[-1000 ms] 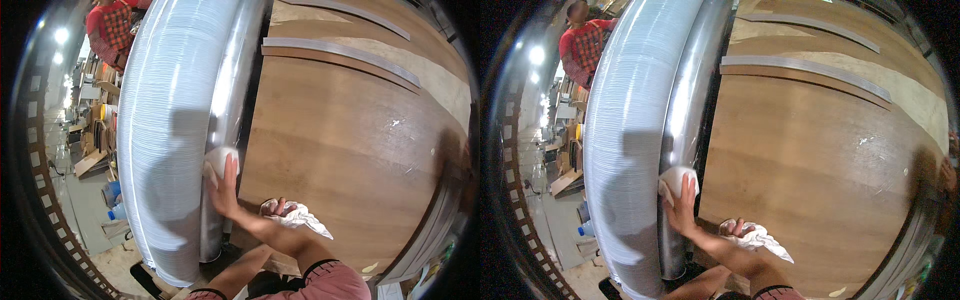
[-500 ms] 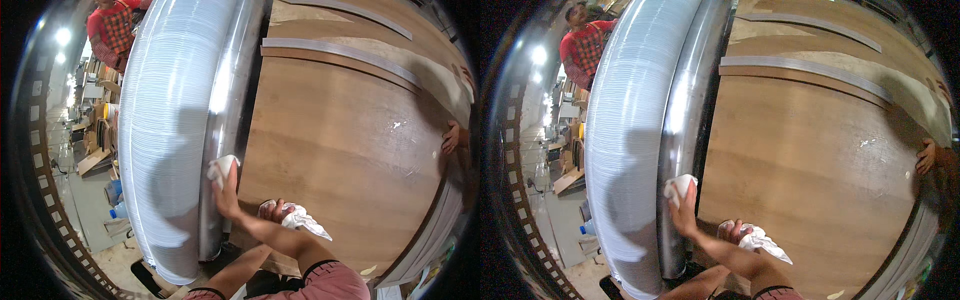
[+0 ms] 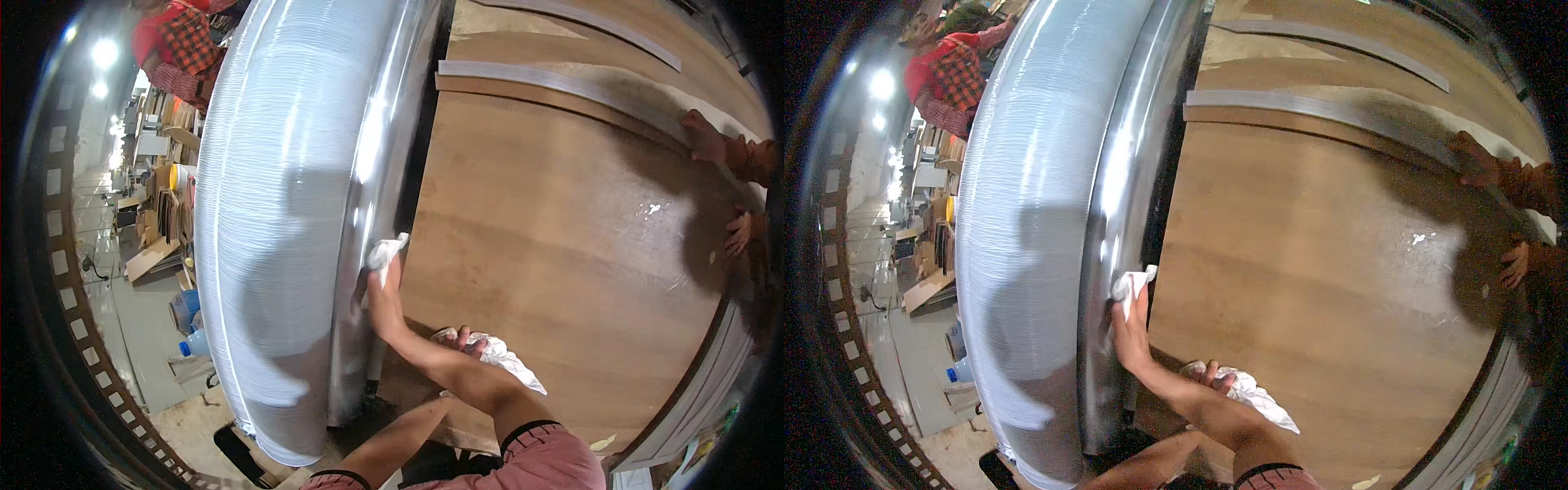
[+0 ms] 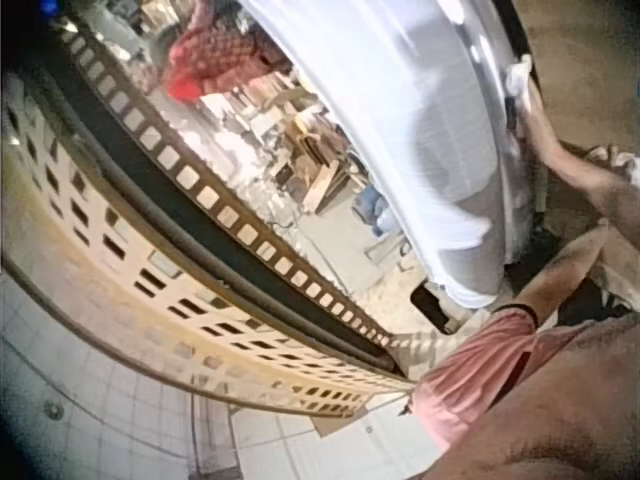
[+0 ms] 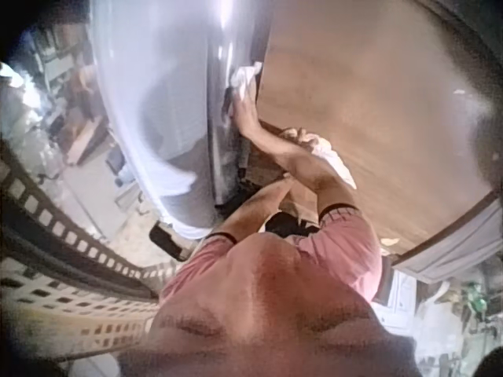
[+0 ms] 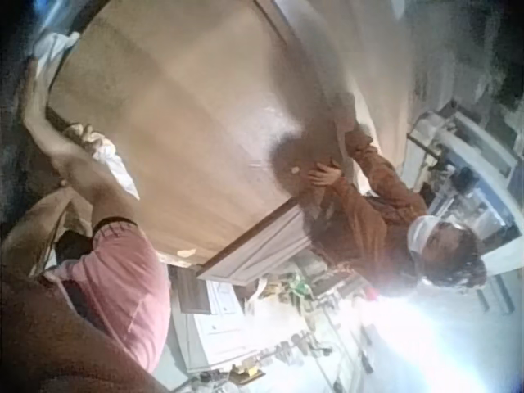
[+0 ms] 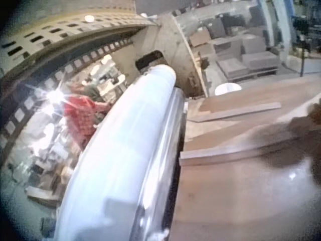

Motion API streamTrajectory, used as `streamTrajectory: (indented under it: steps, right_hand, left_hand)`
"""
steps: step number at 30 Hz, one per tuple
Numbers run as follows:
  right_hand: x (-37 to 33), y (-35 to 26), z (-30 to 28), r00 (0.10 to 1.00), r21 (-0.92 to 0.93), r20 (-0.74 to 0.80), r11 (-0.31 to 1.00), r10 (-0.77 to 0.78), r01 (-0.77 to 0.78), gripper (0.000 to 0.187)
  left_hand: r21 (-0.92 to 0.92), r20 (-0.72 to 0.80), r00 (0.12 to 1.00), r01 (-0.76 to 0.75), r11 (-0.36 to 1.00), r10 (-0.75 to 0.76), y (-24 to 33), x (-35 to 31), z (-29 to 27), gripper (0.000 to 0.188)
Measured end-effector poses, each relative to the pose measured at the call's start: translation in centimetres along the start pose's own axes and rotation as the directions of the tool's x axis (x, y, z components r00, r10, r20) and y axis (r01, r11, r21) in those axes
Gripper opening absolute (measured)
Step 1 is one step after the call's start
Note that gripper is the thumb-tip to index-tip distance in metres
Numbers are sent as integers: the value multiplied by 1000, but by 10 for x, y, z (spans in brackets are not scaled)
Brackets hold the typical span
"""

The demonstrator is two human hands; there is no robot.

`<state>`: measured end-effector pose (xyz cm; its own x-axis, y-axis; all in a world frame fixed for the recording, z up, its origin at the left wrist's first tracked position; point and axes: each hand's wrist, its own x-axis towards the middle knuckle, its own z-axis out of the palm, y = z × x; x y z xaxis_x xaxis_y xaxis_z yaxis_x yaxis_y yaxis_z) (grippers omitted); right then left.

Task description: The person navigates a pallet jack through a workshop, wipes a machine roller with a cloth, stacks wooden panels by hand, and pulls the pallet jack loaded with the panels across the room.

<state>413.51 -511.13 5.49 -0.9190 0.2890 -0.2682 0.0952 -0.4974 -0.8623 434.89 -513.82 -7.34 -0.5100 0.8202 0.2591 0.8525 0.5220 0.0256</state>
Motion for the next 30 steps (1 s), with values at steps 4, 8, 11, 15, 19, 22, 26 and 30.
streamTrajectory:
  steps: [4, 8, 11, 15, 19, 22, 26, 30]
  right_hand:
    - [124, -7, -17, 991, -154, -101, 986, -84, 68, 64]
    - [205, -54, -41, 998, 155, -39, 987, 43, -37, 62]
    - [114, -2, -16, 985, -153, -124, 984, -116, 97, 61]
    - [-29, -6, 4, 979, -472, 126, 858, -162, 203, 53]
    - [117, -29, -6, 969, -284, -135, 945, -206, 161, 51]
    - [202, -92, -28, 958, -286, -121, 934, -259, 216, 54]
    - [86, -12, -6, 959, -281, -133, 937, -252, 207, 54]
    - [-35, 2, 0, 977, -465, 109, 860, -183, 213, 49]
  left_hand:
    - [25, 43, 966, 253, 967, -254, 28, 20, -14, 64]
    - [-5, 55, 970, 239, 971, -238, 39, 4, -15, 62]
    - [25, 58, 958, 280, 960, -281, 32, 14, -13, 61]
    - [100, -6, 970, 242, 965, -243, 15, 15, -1, 59]
    - [3, 25, 927, 374, 928, -374, 25, 55, -33, 55]
    - [30, 10, 947, 321, 946, -322, 35, 40, -23, 55]
    - [105, -39, 951, 308, 945, -306, 23, 36, -11, 55]
    - [328, -292, 945, 243, 913, -147, -9, 51, -8, 54]
